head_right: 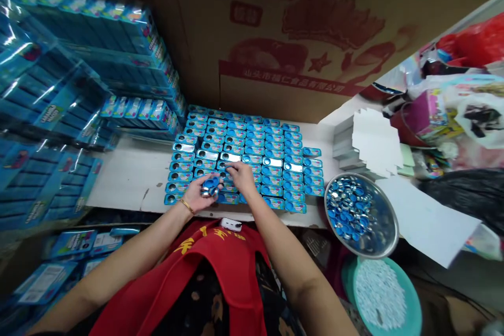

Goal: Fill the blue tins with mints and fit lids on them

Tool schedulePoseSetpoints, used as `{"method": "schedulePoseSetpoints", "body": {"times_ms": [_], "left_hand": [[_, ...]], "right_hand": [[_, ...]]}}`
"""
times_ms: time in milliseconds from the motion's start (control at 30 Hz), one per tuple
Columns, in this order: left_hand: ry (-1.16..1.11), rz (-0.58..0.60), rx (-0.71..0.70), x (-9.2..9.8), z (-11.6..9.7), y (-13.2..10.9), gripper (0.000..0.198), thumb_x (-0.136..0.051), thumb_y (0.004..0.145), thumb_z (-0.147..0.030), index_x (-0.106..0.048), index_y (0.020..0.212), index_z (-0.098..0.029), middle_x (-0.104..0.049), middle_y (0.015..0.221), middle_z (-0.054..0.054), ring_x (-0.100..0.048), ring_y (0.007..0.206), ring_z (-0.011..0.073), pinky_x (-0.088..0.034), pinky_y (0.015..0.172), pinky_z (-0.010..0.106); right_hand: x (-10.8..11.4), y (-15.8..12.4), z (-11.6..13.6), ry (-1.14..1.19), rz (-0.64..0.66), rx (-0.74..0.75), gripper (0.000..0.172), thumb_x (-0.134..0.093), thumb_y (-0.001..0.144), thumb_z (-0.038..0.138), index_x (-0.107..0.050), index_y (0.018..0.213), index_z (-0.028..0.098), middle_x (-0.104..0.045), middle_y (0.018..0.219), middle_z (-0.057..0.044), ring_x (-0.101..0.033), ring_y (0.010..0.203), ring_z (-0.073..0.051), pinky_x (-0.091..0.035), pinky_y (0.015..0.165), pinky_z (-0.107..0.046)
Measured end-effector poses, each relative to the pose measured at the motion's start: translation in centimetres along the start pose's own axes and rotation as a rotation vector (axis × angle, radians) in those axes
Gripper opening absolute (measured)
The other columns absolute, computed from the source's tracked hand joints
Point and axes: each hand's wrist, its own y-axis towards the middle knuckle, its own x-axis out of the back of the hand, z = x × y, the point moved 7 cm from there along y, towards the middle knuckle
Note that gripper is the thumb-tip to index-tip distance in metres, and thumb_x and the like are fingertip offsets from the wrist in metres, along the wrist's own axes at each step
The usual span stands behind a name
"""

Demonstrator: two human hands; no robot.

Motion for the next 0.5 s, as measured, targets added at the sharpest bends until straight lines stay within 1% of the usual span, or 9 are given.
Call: {"method": "schedulePoseSetpoints", "body": {"times_ms": [67,100,167,233,367,433,500], "left_hand": [[-0.005,0.006,-0.023,1.2,-1.5,-1.0,0.019,-0.051,0.076,-0.026,-0.059,0.088,-0.014,-0.063,0.080,0.007,-0.059,0.063,0.0151,-0.044,0.047,0.024],[-0.016,-0.006,-0.039,1.9,-2.2,-1.5,0.018,-0.051,0.076,-0.026,-0.059,0.088,-0.014,-0.063,0.080,0.007,-0.059,0.064,0.0154,-0.045,0.048,0.024],[-0.042,-0.036,-0.059,3.3,-3.2,-2.1,0.019,-0.051,0.076,-0.026,-0.059,0.088,-0.014,-0.063,0.081,0.008,-0.060,0.065,0.0161,-0.046,0.050,0.025],[-0.059,-0.055,-0.073,4.3,-3.7,-2.5,0.020,-0.051,0.076,-0.026,-0.060,0.088,-0.014,-0.063,0.080,0.008,-0.060,0.065,0.0163,-0.047,0.051,0.026],[-0.099,-0.076,-0.106,4.8,-4.0,-2.4,0.020,-0.051,0.076,-0.026,-0.060,0.087,-0.012,-0.064,0.078,0.009,-0.061,0.067,0.0169,-0.049,0.056,0.028],[-0.129,-0.101,-0.127,4.8,-4.1,-2.2,0.020,-0.051,0.077,-0.027,-0.060,0.086,-0.011,-0.064,0.079,0.011,-0.061,0.070,0.0180,-0.049,0.058,0.029],[-0.148,-0.132,-0.140,4.7,-4.2,-2.0,0.021,-0.051,0.077,-0.027,-0.060,0.086,-0.011,-0.064,0.080,0.012,-0.061,0.072,0.0192,-0.050,0.060,0.030]], "right_hand": [[-0.7,0.4,-0.5,-0.145,0.043,-0.078,0.015,-0.053,0.074,0.025,-0.062,0.084,0.018,-0.063,0.075,-0.001,-0.057,0.071,-0.014,-0.042,0.065,-0.024],[-1.3,0.6,-0.6,-0.254,0.079,-0.107,0.015,-0.053,0.074,0.026,-0.061,0.084,0.018,-0.063,0.075,-0.001,-0.057,0.072,-0.014,-0.041,0.064,-0.024],[-2.6,1.0,-0.8,-0.484,0.155,-0.157,0.016,-0.053,0.074,0.025,-0.059,0.087,0.019,-0.064,0.081,-0.004,-0.058,0.078,-0.017,-0.041,0.066,-0.025],[-3.8,1.7,-1.0,-0.643,0.221,-0.213,0.021,-0.055,0.073,0.024,-0.057,0.092,0.018,-0.063,0.087,-0.008,-0.058,0.084,-0.020,-0.041,0.068,-0.028],[-4.9,3.5,-1.6,-0.720,0.295,-0.296,0.040,-0.064,0.065,0.025,-0.053,0.101,0.014,-0.061,0.095,-0.016,-0.058,0.089,-0.027,-0.043,0.068,-0.032],[-4.9,4.1,-1.9,-0.733,0.326,-0.325,0.046,-0.068,0.060,0.027,-0.053,0.102,0.014,-0.060,0.097,-0.016,-0.057,0.091,-0.028,-0.043,0.069,-0.033],[-4.6,4.3,-2.0,-0.729,0.345,-0.329,0.048,-0.070,0.058,0.027,-0.053,0.101,0.014,-0.061,0.096,-0.016,-0.057,0.091,-0.027,-0.043,0.069,-0.032]]}}
